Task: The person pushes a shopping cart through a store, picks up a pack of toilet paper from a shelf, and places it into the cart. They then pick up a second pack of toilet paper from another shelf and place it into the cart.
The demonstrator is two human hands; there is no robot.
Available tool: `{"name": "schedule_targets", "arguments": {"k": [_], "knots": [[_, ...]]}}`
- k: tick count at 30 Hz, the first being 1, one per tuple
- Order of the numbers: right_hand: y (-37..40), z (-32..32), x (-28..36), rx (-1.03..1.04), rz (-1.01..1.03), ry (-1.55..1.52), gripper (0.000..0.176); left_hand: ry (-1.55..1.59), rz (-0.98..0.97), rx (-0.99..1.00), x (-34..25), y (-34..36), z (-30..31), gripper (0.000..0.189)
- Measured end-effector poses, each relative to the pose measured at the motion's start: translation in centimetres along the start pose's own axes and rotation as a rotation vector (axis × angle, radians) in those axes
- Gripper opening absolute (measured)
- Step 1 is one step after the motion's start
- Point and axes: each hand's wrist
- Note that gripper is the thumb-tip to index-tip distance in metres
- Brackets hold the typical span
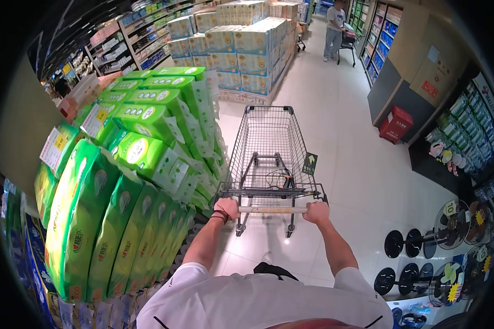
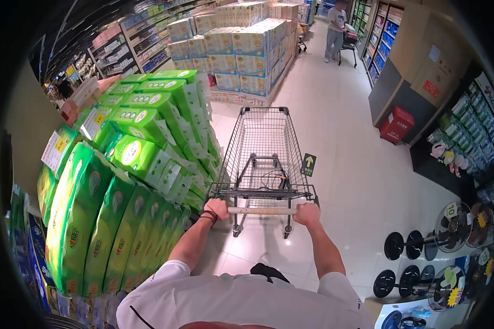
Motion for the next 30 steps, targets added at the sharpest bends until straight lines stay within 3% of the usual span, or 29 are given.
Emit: {"name": "schedule_targets", "arguments": {"k": [7, 14, 19, 30], "knots": [[-8.7, 1.5, -4.8, 0.033, 0.035, -0.025, 0.03, 0.011, 0.075, 0.032, -0.9, -8.0, 4.0, 0.033], [-13.7, 2.0, -7.3, 0.031, 0.084, 0.005, 0.029, -0.014, 0.043, -0.033, -0.4, -12.8, 4.3, 0.033], [-17.9, 2.6, -8.5, 0.051, 0.082, -0.006, 0.028, 0.011, 0.102, 0.054, -0.3, -16.1, 7.3, 0.032], [-31.7, 5.8, -12.5, 0.145, 0.062, -0.012, 0.033, 0.024, 0.108, -0.001, 2.2, -29.4, 10.5, 0.036]]}}
Point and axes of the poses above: each hand's wrist, its own y-axis away from the middle knuckle, its own z-axis out of the back of the hand, x = y × z, and after that the axes turned 11 degrees about z, right-handed
